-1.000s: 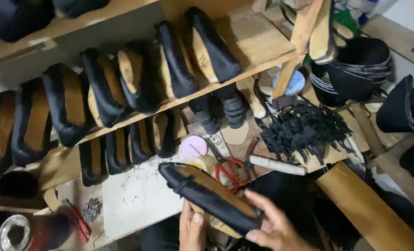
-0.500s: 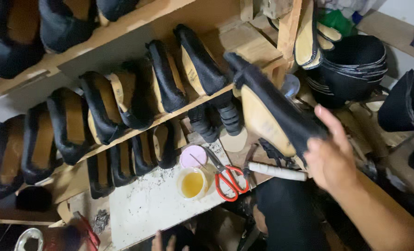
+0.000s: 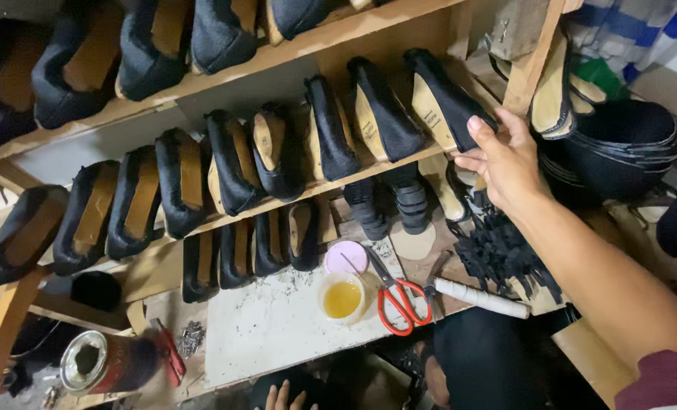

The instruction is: The person applies a yellow liquid to the sole of a black shoe using their fingers, then places the shoe on a shelf. The person repeats this process with another shoe.

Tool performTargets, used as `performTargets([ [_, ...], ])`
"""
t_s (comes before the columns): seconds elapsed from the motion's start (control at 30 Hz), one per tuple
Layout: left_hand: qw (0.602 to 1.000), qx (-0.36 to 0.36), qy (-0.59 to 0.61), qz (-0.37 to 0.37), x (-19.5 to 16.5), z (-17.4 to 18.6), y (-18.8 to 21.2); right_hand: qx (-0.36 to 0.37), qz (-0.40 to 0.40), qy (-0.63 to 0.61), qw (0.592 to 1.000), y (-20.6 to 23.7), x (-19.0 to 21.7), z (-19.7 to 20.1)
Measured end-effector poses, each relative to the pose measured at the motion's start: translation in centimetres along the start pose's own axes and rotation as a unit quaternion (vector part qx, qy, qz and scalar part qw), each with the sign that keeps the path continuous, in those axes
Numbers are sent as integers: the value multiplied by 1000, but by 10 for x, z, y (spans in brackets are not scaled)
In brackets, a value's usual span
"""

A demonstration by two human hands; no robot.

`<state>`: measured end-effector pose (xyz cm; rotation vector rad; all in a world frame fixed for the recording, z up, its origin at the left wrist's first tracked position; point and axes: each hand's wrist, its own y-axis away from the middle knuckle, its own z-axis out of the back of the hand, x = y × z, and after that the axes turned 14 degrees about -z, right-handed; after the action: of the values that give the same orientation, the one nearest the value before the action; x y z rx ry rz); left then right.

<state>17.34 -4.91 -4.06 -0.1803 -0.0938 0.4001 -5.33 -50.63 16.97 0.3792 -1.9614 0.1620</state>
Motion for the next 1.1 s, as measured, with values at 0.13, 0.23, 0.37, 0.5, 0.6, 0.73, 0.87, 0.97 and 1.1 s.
performTargets([
  [0.13,1000,-22,-4,4,-1,-2,3,-16,-12,59,998,1,6,4],
  [0.23,996,-93,8,15,-5,-5,6,-33,-38,92,994,14,4,12],
  [0.37,989,-145,16,12,-8,-9,7,-11,-46,126,991,52,-26,36],
  [0.5,958,-285,19,-28,-9,-11,15,66,-27,176,982,125,-101,74],
  [0.6,979,-202,27,3,-11,-10,27,69,-61,385,918,184,-167,94],
  [0.73,981,-189,29,23,-15,-8,34,229,31,481,846,242,-221,104],
  [0.87,990,-125,30,57,-15,-4,39,261,42,649,713,264,-228,94],
  [0.97,991,-123,22,53,-17,-3,42,217,44,605,765,263,-219,79],
  [1.1,987,-153,18,38,-16,-2,44,208,73,589,778,263,-211,70],
])
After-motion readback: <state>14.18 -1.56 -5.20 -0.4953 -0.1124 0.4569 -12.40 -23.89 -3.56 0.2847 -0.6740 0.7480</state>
